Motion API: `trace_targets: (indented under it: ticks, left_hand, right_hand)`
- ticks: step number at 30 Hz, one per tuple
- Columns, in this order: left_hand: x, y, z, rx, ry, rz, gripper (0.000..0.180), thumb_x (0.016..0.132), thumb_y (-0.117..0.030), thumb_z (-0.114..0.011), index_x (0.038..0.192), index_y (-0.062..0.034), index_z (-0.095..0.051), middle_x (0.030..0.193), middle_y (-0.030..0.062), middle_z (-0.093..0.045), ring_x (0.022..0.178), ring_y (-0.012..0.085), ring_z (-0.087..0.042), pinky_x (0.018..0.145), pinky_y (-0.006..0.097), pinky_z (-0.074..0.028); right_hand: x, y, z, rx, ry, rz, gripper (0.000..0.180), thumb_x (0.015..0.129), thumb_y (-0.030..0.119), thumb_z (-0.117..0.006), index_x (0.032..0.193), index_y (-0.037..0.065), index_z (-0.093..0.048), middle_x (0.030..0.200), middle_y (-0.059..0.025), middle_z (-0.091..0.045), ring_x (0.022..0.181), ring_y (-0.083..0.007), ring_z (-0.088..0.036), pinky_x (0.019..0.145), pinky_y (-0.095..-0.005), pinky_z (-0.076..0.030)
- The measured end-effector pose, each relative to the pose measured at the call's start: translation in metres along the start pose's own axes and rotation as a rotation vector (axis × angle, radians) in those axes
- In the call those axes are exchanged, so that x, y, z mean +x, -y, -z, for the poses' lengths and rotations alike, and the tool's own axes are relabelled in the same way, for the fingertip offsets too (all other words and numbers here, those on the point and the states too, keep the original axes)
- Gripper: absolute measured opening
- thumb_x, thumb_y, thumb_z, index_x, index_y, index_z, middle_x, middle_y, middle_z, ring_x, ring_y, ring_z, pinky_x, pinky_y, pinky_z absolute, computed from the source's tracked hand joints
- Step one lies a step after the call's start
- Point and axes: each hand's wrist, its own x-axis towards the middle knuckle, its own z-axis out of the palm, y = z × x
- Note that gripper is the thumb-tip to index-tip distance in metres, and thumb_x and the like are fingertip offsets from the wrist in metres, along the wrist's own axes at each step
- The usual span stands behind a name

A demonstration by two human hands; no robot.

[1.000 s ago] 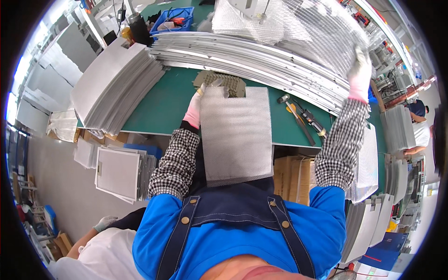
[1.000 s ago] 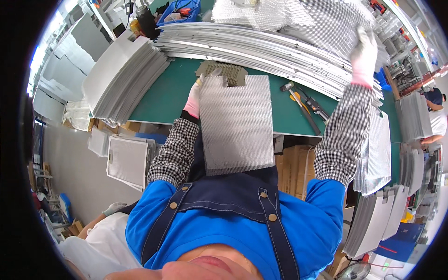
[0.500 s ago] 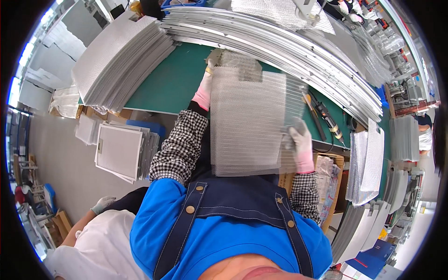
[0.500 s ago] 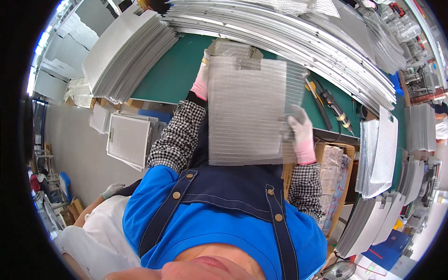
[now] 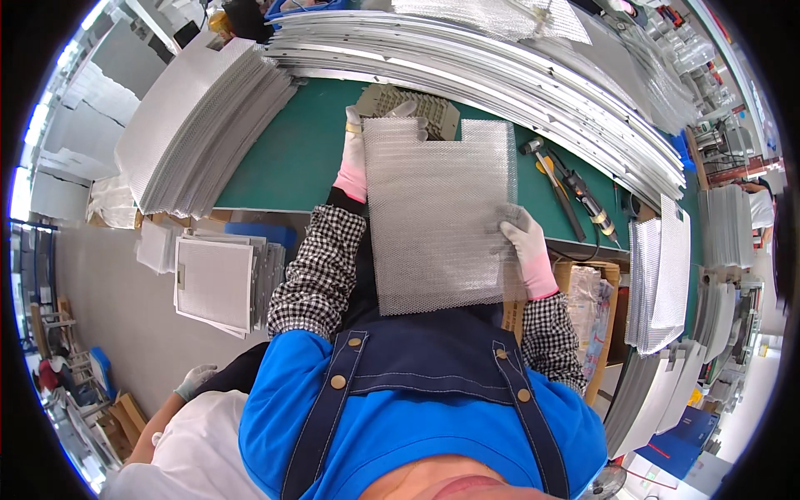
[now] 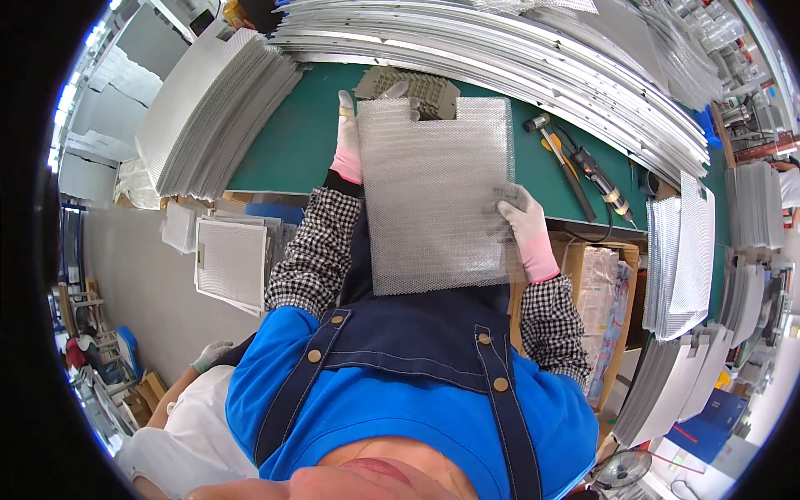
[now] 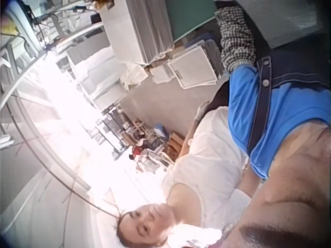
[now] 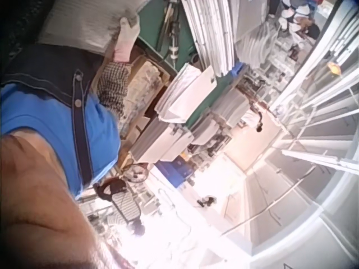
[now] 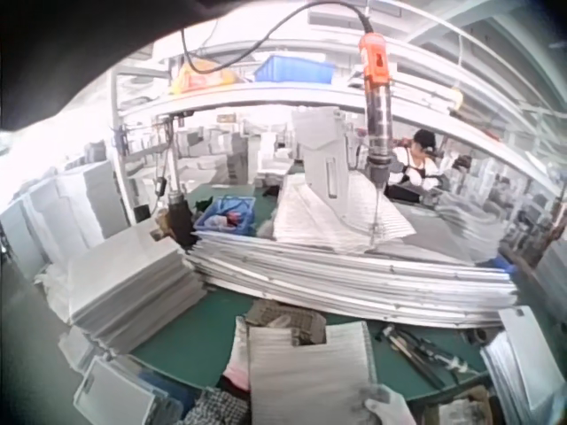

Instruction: The person assembles air filters by placing mesh sheets into metal frames, securing them with a power tool, and stacking the finished units. They handle mesh sheets, metal frames, and completed filters, using a power tool to fasten components.

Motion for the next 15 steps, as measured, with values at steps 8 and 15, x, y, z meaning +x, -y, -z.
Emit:
trace_targets:
  ticks: [8,15]
  left_hand:
    - [-0.013,0.003,-0.011,0.094,-0.069,-0.012,0.086,0.098,-0.068,-0.047,0.152,-0.0016,-0.036,0.126,0.0191,-0.060,0.114,0.0303,-0.060,0.099,0.047,-0.052]
    - [0.012,0.000,0.008,0.238,-0.023,-0.109,0.084,0.091,-0.070,-0.057,0.142,-0.0043,-0.046,0.114,0.0163,-0.059,0.101,0.0286,-0.057,0.090,0.042,-0.051]
  right_hand:
    - [-0.010,0.029,-0.001,-0.227,0.069,-0.262,0.036,0.097,0.010,-0.059,0.129,-0.003,-0.055,0.098,-0.0164,-0.071,0.070,-0.0226,-0.072,0.063,-0.0340,-0.058]
    - [0.113,0.208,0.209,-0.635,-0.628,0.645,0.041,0.097,0.031,-0.062,0.122,-0.002,-0.065,0.107,-0.0186,-0.073,0.099,-0.0244,-0.069,0.088,-0.0381,-0.052]
